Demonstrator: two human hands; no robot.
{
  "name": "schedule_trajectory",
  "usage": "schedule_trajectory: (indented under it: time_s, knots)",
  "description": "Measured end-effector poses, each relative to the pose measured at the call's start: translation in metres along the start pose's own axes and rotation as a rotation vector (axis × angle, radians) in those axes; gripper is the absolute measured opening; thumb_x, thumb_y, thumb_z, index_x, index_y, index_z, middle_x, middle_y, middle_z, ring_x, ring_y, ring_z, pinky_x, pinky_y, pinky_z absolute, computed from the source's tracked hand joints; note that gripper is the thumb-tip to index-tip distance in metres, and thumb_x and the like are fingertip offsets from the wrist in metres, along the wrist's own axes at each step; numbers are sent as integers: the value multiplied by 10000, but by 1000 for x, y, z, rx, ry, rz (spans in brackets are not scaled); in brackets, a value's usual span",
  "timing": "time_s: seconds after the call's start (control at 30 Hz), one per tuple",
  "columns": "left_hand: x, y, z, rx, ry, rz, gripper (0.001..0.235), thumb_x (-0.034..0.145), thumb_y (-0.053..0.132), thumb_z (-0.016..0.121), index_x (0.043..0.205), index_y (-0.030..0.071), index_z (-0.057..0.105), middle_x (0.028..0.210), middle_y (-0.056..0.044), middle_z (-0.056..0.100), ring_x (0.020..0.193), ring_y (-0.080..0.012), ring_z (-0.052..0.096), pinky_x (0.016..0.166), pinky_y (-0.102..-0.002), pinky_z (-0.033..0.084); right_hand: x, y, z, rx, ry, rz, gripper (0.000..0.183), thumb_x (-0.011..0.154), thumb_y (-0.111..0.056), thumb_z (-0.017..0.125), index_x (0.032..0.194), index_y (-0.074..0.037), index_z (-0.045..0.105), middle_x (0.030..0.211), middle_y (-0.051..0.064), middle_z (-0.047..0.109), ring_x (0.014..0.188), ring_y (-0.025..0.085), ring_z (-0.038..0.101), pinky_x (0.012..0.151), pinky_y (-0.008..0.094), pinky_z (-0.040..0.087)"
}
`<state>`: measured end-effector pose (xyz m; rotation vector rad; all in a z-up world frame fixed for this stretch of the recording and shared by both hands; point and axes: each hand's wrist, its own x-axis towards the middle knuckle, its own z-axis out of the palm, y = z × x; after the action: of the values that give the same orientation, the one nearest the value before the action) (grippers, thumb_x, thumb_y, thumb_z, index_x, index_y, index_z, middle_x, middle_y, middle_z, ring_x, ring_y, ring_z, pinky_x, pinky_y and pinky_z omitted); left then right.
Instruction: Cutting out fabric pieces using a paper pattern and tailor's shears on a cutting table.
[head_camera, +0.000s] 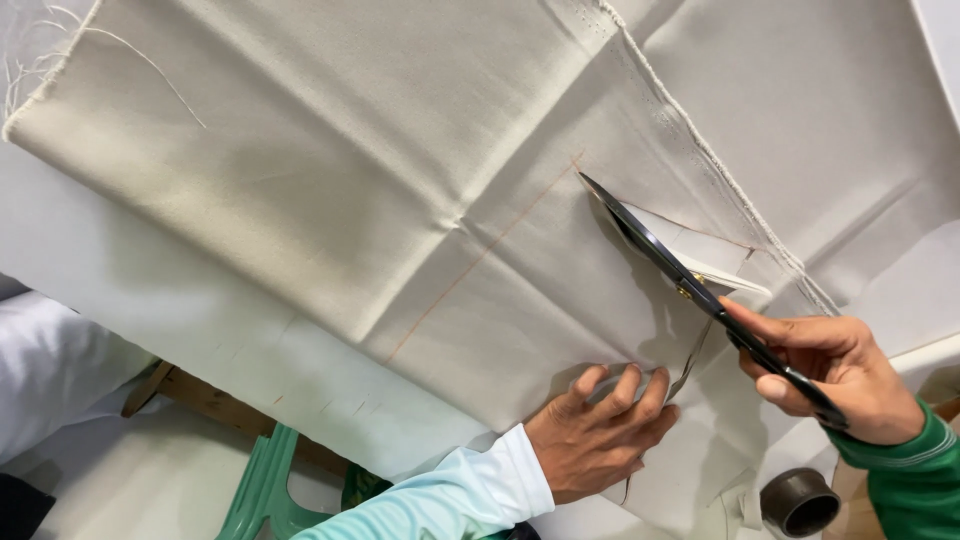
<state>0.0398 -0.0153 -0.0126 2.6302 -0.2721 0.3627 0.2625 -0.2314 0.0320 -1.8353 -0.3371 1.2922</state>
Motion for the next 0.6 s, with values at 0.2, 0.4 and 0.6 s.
schedule_trajectory:
  time_s: [0.2, 0.4, 0.6]
  knots:
    - [-1, 1, 3, -24, 43, -21, 595, 729, 491, 826, 1246, 250, 656, 1409, -10, 572, 1225, -186, 533, 1054, -378, 362, -4, -6, 30, 68, 77, -9, 770, 731, -96, 791, 1458, 30, 572, 732, 53, 519, 635, 187, 467, 556, 305, 393]
    - [-3, 2, 3, -5, 10, -16, 667, 717, 564, 828, 1290, 272, 653, 1445, -7, 555, 1258, -183, 517, 1078, -384, 344, -5, -8, 49, 156, 73, -41, 739, 757, -65, 749, 1462, 13, 539, 633, 13, 371, 556, 171, 341, 444, 290, 285]
    - [-1, 2, 3, -22, 58, -43, 407, 856, 395, 698, 1242, 268, 682, 1406, -1, 583, 1228, -170, 536, 1071, -374, 350, -5, -7, 54, 219, 47, -75, 713, 782, -70, 735, 1459, 12, 528, 590, -10, 307, 526, 158, 289, 389, 269, 241]
